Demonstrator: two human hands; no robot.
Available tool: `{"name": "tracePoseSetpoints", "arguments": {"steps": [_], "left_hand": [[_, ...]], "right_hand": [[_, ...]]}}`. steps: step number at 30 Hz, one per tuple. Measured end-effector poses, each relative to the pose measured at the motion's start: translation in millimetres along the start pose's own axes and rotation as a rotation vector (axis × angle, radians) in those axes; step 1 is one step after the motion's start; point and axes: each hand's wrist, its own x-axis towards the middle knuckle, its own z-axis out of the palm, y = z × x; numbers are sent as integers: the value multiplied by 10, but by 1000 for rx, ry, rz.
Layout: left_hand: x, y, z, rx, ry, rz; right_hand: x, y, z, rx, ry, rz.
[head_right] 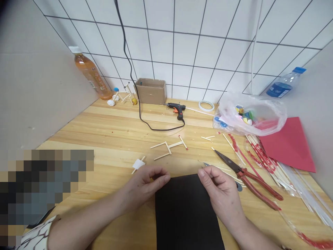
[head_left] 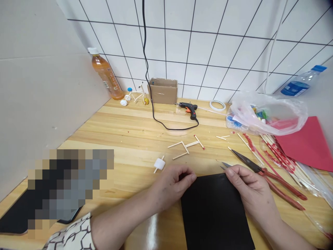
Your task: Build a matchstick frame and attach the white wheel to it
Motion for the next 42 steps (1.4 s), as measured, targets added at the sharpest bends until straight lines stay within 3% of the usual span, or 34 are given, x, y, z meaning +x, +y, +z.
{"name": "tracePoseSetpoints", "arguments": {"steps": [14, 25, 35, 42], "left_hand": [[22, -4, -44, -98, 33, -7], [-8, 41, -70, -193, 27, -37], [-22, 24, -63, -168, 114, -13], [-30, 92, -74, -67, 114, -21]], "right_hand": [[43, -7, -65, 81, 128, 2], [56, 88, -120, 110, 135, -17], [71, 167, -128, 94, 120, -74], [29, 66, -75, -59, 170, -175]]}}
